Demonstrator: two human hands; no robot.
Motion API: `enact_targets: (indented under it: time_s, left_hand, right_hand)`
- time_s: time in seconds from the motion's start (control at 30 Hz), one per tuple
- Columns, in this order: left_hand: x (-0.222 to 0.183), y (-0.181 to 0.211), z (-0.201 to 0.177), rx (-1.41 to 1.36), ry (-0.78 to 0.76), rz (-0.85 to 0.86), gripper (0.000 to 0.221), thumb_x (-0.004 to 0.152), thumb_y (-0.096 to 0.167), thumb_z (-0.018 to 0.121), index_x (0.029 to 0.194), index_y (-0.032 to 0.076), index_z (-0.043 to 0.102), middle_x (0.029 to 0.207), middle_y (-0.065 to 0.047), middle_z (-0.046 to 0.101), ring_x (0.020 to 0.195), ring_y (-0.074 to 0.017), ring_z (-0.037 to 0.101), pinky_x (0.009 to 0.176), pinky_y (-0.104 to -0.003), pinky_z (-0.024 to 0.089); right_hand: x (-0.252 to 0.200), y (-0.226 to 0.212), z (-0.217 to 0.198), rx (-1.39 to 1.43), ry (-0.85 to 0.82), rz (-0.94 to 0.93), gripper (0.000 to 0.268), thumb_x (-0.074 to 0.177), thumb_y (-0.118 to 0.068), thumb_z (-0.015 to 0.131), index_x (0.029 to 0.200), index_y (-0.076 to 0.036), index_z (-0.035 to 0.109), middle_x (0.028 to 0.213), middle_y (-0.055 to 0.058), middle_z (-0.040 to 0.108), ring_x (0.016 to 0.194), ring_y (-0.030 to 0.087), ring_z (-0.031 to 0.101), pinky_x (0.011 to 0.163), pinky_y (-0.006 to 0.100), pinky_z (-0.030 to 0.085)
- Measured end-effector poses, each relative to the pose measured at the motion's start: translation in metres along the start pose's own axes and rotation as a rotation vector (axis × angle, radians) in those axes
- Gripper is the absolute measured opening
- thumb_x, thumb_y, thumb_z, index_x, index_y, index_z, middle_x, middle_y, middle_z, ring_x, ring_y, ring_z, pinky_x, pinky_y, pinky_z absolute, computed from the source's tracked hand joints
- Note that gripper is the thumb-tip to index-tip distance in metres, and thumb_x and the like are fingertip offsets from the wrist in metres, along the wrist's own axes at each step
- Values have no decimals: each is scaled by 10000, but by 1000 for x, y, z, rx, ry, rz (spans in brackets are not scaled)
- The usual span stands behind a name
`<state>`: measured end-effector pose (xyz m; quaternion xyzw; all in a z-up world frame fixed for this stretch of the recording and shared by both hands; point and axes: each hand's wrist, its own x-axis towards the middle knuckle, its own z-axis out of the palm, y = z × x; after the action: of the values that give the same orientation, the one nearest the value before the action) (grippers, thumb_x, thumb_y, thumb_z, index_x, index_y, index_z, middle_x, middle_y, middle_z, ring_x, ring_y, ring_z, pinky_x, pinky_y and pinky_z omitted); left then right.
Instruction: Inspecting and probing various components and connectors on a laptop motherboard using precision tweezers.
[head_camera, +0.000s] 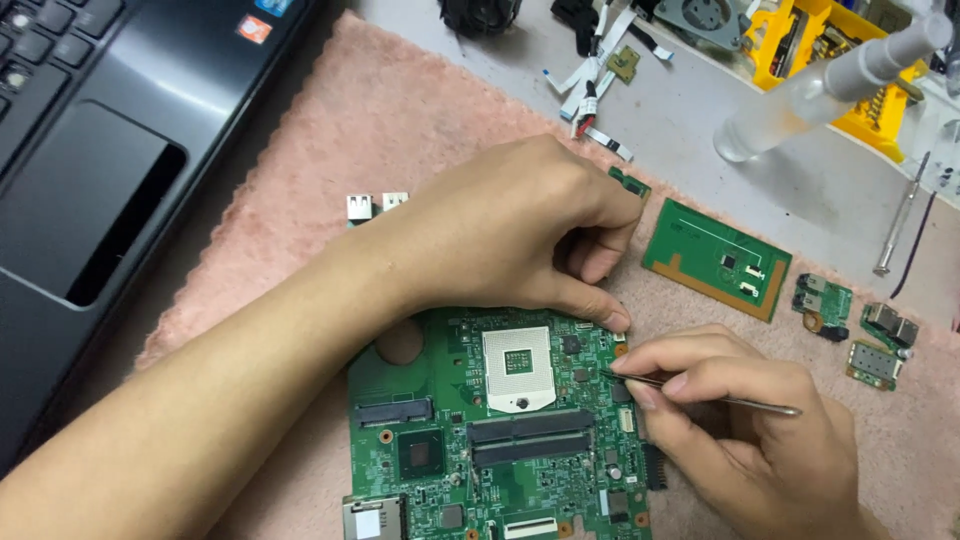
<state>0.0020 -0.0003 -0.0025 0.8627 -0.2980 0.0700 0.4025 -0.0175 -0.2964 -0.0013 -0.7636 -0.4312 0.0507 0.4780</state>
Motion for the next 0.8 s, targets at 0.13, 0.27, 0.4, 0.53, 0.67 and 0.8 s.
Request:
enact_targets:
  time_s: [0.13,0.27,0.4,0.53,0.67,0.8]
  left_hand:
    - [0,0,-1,6,-17,-20,543,889,486,1047,806,210,588,706,64,654,723,-214,659,665,-404,471]
    - [0,1,-1,15,-9,-16,533,893,505,1027,805,218,586,705,75,652,748,-216,672,747,-409,494]
    - [0,2,-2,0,-19,-28,514,894,490,1023,809,212,600,717,64,670,737,-221,668,666,-414,468]
    - [0,1,-1,-1,-23,-46,507,888,474,1034,803,219,605,697,76,667,667,-202,665,615,-403,449]
    - [0,2,-2,6,-18,-28,526,892,501,1026,810,212,595,716,69,663,744,-218,666,672,-410,476]
    - [1,0,-2,-17,-13,7,557,895,525,1016,796,201,573,686,64,634,692,-212,637,657,-403,452]
  right_hand:
    - [-1,2,1,16,8,-10,329,966,24,772,1126,-57,496,1086,230,874,994,279,906,864,301,727]
    - [-2,5,1,63,12,-14,356,975,42,767,1175,-73,495,1087,235,862,1025,277,926,875,298,753]
    - [-4,6,2,109,15,13,382,965,41,787,1194,-78,505,1120,244,854,1065,255,925,893,278,770]
    - [0,6,0,77,-3,-19,349,958,24,798,1159,-66,527,1106,240,860,1052,276,935,943,314,774]
    - [0,4,1,68,-2,-16,329,966,24,786,1146,-59,523,1086,238,862,1020,273,927,890,296,747]
    - [-5,1,2,63,33,126,324,1011,21,742,1225,-82,522,1123,188,873,993,164,906,679,158,693]
